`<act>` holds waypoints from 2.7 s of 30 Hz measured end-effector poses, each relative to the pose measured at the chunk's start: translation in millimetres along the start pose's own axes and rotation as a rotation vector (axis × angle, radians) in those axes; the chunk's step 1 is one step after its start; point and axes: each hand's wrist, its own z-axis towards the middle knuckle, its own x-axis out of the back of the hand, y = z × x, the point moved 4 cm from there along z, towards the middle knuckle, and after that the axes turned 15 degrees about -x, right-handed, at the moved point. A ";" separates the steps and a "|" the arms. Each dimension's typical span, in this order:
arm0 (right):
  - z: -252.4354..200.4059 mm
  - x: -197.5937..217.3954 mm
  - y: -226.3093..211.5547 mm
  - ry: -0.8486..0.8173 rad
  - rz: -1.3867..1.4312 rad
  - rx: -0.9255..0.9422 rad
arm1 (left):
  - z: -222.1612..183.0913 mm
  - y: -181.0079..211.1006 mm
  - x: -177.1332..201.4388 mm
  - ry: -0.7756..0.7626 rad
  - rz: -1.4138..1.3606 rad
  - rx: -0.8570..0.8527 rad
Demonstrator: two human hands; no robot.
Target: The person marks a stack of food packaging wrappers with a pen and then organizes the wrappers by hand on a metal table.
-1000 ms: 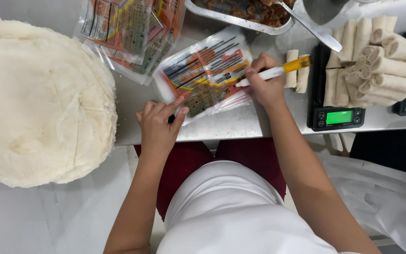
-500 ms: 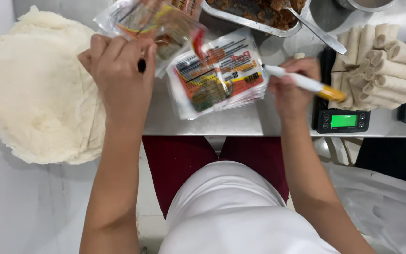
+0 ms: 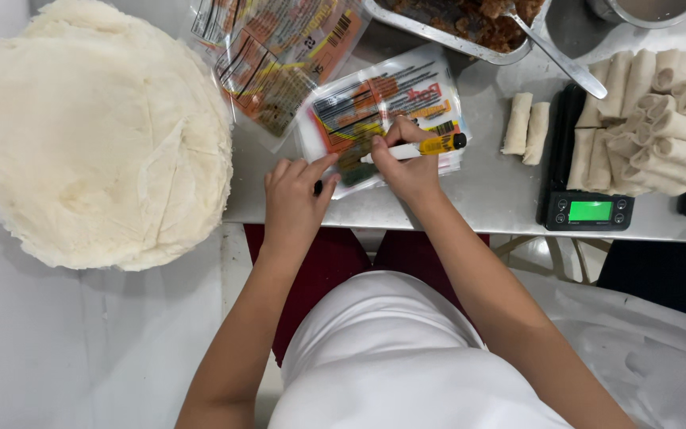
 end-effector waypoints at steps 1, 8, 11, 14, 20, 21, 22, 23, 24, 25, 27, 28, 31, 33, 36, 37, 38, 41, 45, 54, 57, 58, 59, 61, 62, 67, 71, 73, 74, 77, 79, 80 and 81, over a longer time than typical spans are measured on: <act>0.2 -0.7 0.9 -0.003 -0.002 -0.002 | -1.0 -1.0 -0.6 0.000 -0.003 0.004; -1.2 -3.2 -16.7 -0.030 -0.121 0.030 | -5.8 -7.4 -4.5 0.039 -0.024 -0.001; 0.6 -2.7 -15.4 -0.042 -0.119 0.030 | -6.7 -10.1 -7.5 0.047 -0.020 -0.005; 3.2 -3.7 -12.8 -0.056 -0.079 0.009 | -5.6 -10.2 -6.0 0.053 -0.021 -0.010; 0.3 -6.3 0.6 -0.098 -0.059 -0.027 | -5.8 -8.7 -4.7 0.060 -0.036 -0.011; 0.3 -8.1 1.9 -0.109 -0.065 -0.032 | -5.3 -8.2 -3.8 0.063 -0.044 -0.009; 0.7 -8.8 -1.0 -0.109 -0.065 -0.032 | -5.4 -8.9 -4.0 0.064 -0.044 -0.008; 0.4 -9.0 -4.3 -0.107 -0.071 -0.018 | -5.7 -9.4 -4.6 0.062 -0.049 -0.007; 0.1 -9.2 -7.6 -0.105 -0.078 -0.004 | -6.0 -9.8 -5.4 0.061 -0.054 -0.005; -0.3 -9.4 -8.9 -0.105 -0.078 -0.006 | -5.3 -9.3 -4.6 0.060 -0.054 -0.005; -1.0 -9.5 -10.4 -0.096 -0.083 -0.040 | -3.9 -8.4 -3.6 0.047 -0.067 0.001; -0.5 -9.6 -6.3 -0.096 -0.083 -0.040 | -4.6 -9.4 -4.7 0.046 -0.067 0.001; 1.3 -3.4 1.1 -0.100 -0.086 -0.023 | -5.4 -9.7 -6.1 0.056 -0.055 -0.002; 5.2 6.7 2.2 -0.132 0.009 -0.073 | -4.6 -8.0 -4.1 0.052 -0.063 0.005; 2.3 11.9 12.0 -0.180 -0.009 -0.097 | -5.1 -9.9 -5.7 0.066 -0.068 0.004; 2.0 12.2 10.8 -0.180 -0.010 -0.096 | -5.3 -10.6 -6.8 0.066 -0.069 0.003; 1.5 12.0 8.8 -0.192 -0.031 -0.069 | -5.3 -11.1 -8.1 0.064 -0.057 -0.003; -0.6 9.5 1.9 -0.198 -0.062 -0.039 | -6.9 -11.5 -8.8 0.059 -0.048 -0.008; 0.8 9.2 6.4 -0.201 -0.092 -0.026 | -4.9 -8.1 -4.8 0.060 -0.041 -0.010; 20.5 54.2 15.6 -0.102 0.038 -0.034 | -5.5 -7.8 -6.7 0.064 -0.023 -0.027; 28.1 71.6 25.5 -0.076 0.034 -0.076 | -3.5 -6.9 -5.4 0.059 -0.034 -0.025; 29.1 72.9 26.6 -0.068 0.034 -0.077 | -1.8 -5.4 -4.9 0.054 -0.035 -0.031; 29.3 73.3 27.6 -0.071 0.016 -0.065 | -1.2 -4.3 -4.4 0.056 -0.040 -0.025; 29.2 73.3 26.9 -0.070 -0.001 -0.058 | -0.3 -3.4 -4.4 0.051 -0.045 -0.019; 28.8 72.9 24.6 -0.064 0.008 -0.055 | -0.2 -3.9 -4.7 0.049 -0.042 -0.011; 27.6 70.6 15.6 -0.066 -0.027 -0.047 | -0.8 -6.3 -8.6 0.048 -0.041 0.002; 31.0 74.2 19.8 -0.069 -0.030 -0.032 | -0.6 -6.0 -8.1 0.054 -0.040 0.010; 31.9 74.0 17.6 -0.060 -0.022 -0.047 | 0.4 -5.3 -6.4 0.054 -0.039 0.012; 31.5 72.7 14.8 -0.066 -0.029 -0.039 | 1.2 -4.8 -5.3 0.049 -0.039 0.007; 29.5 75.1 23.8 -0.076 -0.037 -0.028 | 1.0 -3.8 -5.3 0.045 -0.043 0.008; 29.3 74.6 23.8 -0.084 -0.036 -0.022 | 0.9 -3.9 -5.1 0.050 -0.043 0.016; 29.4 74.1 19.1 -0.063 -0.040 -0.039 | 0.9 -3.7 -5.1 0.052 -0.045 0.018; 29.2 73.5 14.4 -0.042 -0.045 -0.058 | 0.6 -3.5 -5.2 0.054 -0.048 0.022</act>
